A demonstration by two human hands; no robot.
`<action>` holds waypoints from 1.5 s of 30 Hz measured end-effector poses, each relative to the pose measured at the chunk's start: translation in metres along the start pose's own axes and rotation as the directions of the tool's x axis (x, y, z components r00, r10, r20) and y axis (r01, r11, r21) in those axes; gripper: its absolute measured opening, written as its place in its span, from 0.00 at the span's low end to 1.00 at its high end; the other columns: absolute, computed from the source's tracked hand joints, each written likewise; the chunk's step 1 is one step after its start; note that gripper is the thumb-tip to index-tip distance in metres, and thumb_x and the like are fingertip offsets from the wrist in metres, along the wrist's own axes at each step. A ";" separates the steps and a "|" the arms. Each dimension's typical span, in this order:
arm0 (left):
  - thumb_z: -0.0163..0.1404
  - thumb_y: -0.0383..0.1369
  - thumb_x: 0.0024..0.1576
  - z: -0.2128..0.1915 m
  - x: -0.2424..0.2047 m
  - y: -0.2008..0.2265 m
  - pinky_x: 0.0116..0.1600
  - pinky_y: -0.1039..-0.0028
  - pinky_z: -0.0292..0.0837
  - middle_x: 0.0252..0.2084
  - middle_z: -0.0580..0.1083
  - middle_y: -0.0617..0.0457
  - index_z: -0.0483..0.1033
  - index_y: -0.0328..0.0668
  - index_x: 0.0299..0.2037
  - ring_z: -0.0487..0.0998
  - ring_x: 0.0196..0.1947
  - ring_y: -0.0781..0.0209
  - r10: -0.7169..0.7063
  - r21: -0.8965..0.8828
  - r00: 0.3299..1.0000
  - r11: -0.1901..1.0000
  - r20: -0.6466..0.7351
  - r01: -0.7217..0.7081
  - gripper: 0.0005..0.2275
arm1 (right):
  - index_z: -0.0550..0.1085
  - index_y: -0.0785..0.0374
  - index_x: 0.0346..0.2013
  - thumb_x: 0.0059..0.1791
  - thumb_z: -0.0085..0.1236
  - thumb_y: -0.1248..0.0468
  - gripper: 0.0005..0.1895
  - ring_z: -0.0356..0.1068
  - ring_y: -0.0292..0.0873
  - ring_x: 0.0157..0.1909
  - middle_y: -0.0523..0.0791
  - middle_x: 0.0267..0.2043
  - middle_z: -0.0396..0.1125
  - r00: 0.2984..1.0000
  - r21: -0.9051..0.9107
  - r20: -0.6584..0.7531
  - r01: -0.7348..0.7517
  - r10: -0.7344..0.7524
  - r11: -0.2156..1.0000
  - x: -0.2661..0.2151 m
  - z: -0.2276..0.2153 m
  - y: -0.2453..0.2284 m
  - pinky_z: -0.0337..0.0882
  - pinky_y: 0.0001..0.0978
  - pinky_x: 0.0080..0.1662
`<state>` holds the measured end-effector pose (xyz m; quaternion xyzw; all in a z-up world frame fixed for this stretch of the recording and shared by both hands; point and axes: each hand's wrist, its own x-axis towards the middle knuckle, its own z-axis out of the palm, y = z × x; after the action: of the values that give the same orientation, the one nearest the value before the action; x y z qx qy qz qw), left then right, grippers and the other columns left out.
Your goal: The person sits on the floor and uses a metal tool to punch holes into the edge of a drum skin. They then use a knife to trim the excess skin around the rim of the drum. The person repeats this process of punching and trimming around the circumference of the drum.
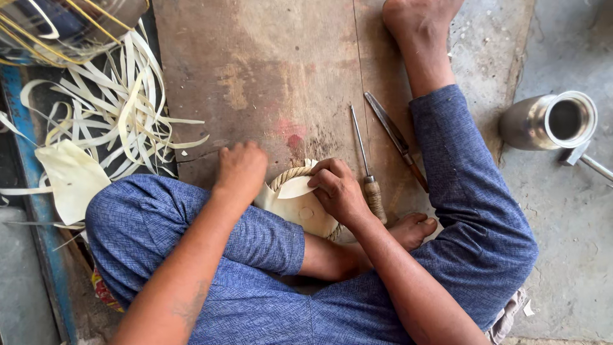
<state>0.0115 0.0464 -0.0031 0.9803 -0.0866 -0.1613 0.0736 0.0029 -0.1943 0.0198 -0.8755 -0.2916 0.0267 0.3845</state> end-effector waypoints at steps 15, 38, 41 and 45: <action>0.45 0.16 0.51 -0.003 -0.011 0.016 0.48 0.57 0.72 0.42 0.74 0.44 0.71 0.39 0.40 0.77 0.46 0.43 0.060 -0.693 0.987 0.705 -0.153 -0.150 0.10 | 0.74 0.59 0.35 0.40 0.68 0.74 0.13 0.73 0.48 0.49 0.44 0.47 0.69 0.992 0.013 -0.027 -0.120 0.120 0.993 -0.001 0.008 -0.003 0.74 0.36 0.45; 0.51 0.31 0.51 -0.015 -0.015 0.031 0.47 0.54 0.73 0.41 0.70 0.40 0.70 0.35 0.39 0.76 0.43 0.41 0.159 -0.531 0.977 0.821 -0.145 -0.212 0.09 | 0.76 0.64 0.34 0.43 0.66 0.72 0.08 0.75 0.42 0.35 0.46 0.37 0.70 0.945 0.069 -0.014 -0.324 0.326 0.944 0.023 0.015 -0.005 0.76 0.32 0.38; 0.51 0.28 0.51 -0.009 -0.014 0.043 0.46 0.54 0.74 0.42 0.72 0.43 0.71 0.38 0.43 0.77 0.43 0.42 0.113 -0.407 0.972 0.894 -0.205 -0.190 0.10 | 0.77 0.63 0.38 0.44 0.67 0.70 0.09 0.76 0.42 0.35 0.47 0.38 0.71 0.951 0.108 0.046 -0.308 0.305 0.945 0.024 0.002 0.002 0.75 0.32 0.37; 0.56 0.30 0.52 0.001 -0.015 0.048 0.46 0.55 0.74 0.41 0.72 0.44 0.71 0.39 0.43 0.78 0.43 0.44 0.078 -0.412 0.961 0.892 -0.267 -0.187 0.11 | 0.78 0.58 0.44 0.46 0.64 0.70 0.12 0.74 0.48 0.46 0.48 0.46 0.71 0.906 -0.208 -0.210 -0.409 0.367 0.889 0.010 -0.033 0.036 0.76 0.39 0.46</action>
<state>-0.0099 0.0023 0.0086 0.9433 -0.1061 -0.0499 0.3105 0.0375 -0.2300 0.0201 -0.9562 -0.0785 -0.0060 0.2819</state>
